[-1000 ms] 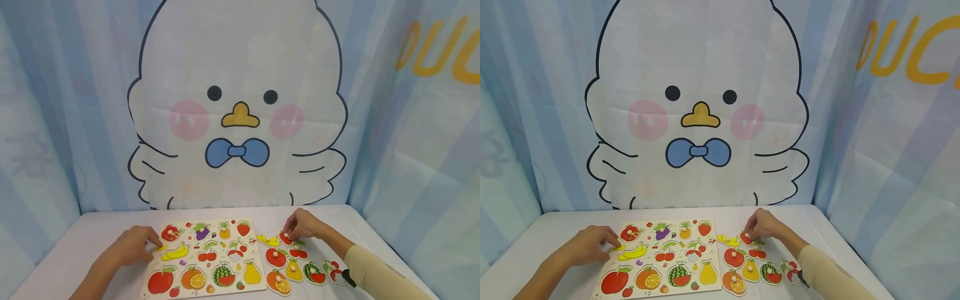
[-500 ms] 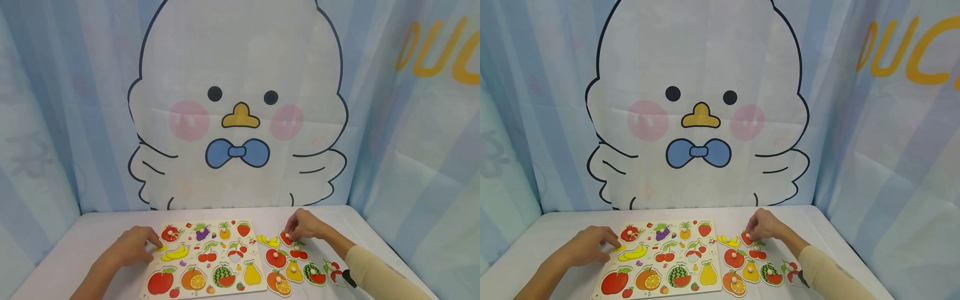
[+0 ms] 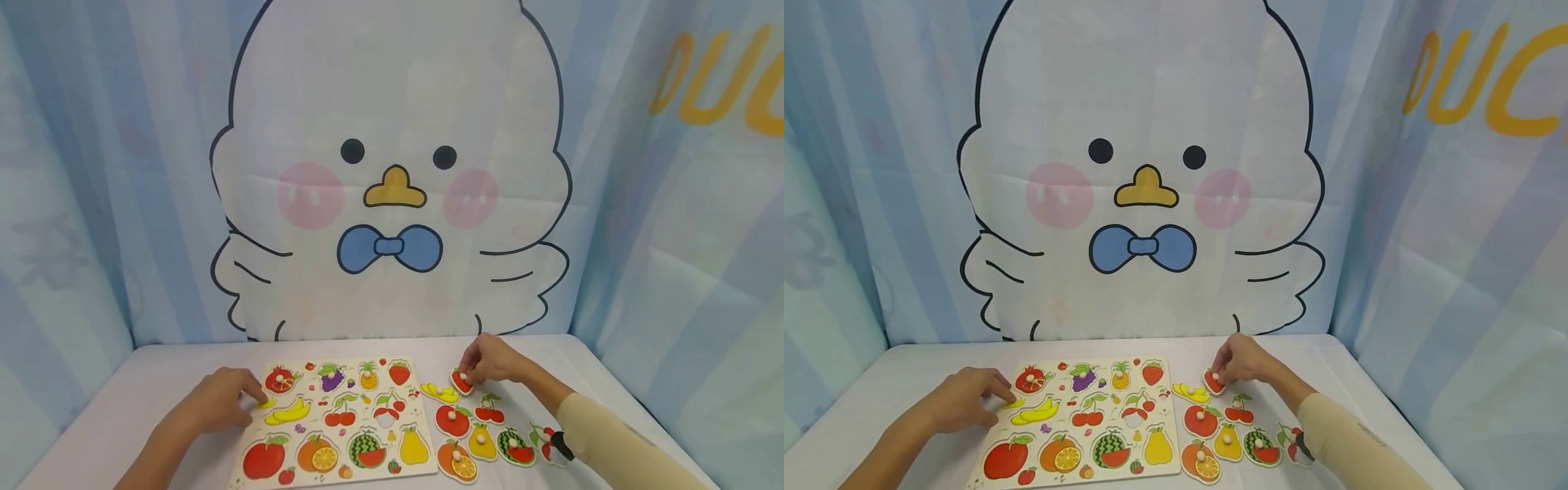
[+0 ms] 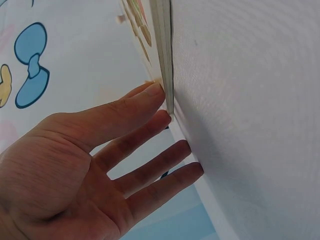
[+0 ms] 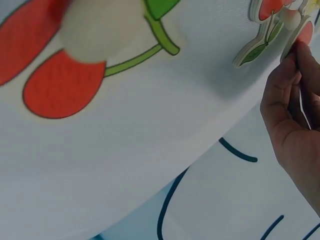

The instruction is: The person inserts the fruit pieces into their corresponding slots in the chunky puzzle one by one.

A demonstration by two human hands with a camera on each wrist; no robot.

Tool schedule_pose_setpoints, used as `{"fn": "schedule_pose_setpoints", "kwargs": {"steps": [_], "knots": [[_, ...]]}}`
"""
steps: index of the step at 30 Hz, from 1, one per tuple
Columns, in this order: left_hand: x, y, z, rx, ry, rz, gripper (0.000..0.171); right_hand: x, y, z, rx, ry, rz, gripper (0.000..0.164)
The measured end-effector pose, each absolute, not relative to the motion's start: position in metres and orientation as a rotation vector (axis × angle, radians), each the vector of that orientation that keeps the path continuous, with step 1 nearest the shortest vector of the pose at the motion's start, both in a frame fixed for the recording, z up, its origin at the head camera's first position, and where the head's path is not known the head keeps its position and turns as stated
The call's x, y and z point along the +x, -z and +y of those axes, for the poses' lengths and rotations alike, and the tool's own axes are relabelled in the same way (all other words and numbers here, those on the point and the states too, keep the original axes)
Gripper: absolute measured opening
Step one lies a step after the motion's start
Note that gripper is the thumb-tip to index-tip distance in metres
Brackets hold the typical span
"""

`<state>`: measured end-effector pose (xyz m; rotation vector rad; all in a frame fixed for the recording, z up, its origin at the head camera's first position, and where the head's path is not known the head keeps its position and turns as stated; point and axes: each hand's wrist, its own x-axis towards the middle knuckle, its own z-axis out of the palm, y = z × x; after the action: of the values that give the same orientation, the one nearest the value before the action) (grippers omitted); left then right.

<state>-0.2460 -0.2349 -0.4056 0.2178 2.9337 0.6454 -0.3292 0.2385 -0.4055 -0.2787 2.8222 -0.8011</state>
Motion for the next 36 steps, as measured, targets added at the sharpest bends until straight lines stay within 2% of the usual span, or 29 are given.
{"fn": "schedule_pose_setpoints", "kwargs": {"steps": [36], "knots": [[-0.246,0.404,-0.236,0.206,-0.659,2.935,0.028,-0.349,0.396,0.159,-0.481,0.746,2.714,0.010]]}}
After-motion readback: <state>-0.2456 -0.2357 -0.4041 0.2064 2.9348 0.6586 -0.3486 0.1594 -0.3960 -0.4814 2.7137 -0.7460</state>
